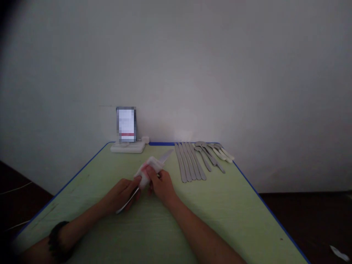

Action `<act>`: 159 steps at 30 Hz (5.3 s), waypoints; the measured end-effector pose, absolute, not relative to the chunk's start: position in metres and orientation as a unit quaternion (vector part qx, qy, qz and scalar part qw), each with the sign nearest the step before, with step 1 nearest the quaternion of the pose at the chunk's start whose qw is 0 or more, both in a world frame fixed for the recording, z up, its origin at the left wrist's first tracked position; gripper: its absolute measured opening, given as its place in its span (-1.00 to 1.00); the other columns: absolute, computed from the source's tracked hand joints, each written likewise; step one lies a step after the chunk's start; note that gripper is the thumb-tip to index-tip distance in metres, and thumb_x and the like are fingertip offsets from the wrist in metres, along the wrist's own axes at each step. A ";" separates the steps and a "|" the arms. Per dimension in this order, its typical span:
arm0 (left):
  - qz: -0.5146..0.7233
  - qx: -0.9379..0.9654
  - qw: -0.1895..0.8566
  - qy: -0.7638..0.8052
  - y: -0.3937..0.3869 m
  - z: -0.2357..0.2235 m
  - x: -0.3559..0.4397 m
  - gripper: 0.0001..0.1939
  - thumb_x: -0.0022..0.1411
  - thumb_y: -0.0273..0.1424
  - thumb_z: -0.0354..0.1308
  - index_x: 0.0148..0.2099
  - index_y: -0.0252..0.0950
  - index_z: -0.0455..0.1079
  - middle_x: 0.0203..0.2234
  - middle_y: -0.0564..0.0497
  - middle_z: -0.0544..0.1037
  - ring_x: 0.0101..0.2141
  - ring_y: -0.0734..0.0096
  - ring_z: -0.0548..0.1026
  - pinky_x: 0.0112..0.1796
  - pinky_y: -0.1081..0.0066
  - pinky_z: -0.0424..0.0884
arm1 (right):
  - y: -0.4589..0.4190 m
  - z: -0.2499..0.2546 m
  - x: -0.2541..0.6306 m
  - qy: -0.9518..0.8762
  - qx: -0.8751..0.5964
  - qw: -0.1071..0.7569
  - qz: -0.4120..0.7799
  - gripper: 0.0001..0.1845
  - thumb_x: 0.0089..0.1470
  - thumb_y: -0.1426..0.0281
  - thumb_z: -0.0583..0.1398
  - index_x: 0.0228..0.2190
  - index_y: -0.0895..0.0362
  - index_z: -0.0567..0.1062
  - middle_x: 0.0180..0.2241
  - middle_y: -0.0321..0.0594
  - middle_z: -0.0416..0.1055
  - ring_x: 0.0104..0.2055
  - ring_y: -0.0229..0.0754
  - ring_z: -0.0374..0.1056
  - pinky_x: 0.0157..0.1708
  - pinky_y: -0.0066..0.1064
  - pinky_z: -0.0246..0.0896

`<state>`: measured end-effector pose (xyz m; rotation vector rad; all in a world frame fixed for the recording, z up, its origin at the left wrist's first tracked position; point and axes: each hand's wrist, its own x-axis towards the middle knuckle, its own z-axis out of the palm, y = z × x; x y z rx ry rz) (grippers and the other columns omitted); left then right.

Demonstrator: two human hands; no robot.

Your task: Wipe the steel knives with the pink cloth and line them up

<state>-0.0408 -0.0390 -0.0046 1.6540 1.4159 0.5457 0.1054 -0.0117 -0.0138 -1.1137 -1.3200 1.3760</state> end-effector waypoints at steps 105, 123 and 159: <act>0.203 0.771 0.368 0.477 -0.040 -0.005 -0.049 -0.52 0.25 -0.06 -0.24 -0.59 -0.25 0.01 -0.73 0.22 0.00 -0.68 0.60 0.01 -0.63 0.52 -0.05 | 0.021 0.022 0.151 -0.204 -0.347 0.717 0.569 -0.52 -0.14 0.01 0.21 -0.65 0.11 0.18 -0.82 -0.55 -0.02 -0.78 -0.46 -0.12 -0.82 -0.61 -0.15; 0.230 0.713 0.424 0.508 -0.035 -0.008 -0.053 -0.45 0.16 0.07 -0.19 -0.64 -0.25 0.01 -0.78 0.20 0.07 -0.71 0.61 0.03 -0.66 0.53 -0.05 | 0.008 0.004 0.134 -0.353 -0.431 0.625 0.547 -0.43 -0.14 -0.07 0.16 -0.77 0.12 0.19 -0.85 -0.45 0.04 -0.82 -0.41 -0.02 -0.86 -0.54 -0.06; 0.213 0.741 0.400 0.497 -0.036 -0.011 -0.049 -0.48 0.22 0.01 -0.26 -0.61 -0.25 0.02 -0.74 0.19 0.05 -0.67 0.59 0.02 -0.63 0.51 -0.03 | -0.007 -0.010 0.114 -0.429 -0.459 0.565 0.535 -0.38 -0.08 -0.12 0.07 -0.79 0.13 0.21 -0.84 -0.41 0.05 -0.83 -0.39 -0.01 -0.85 -0.50 -0.14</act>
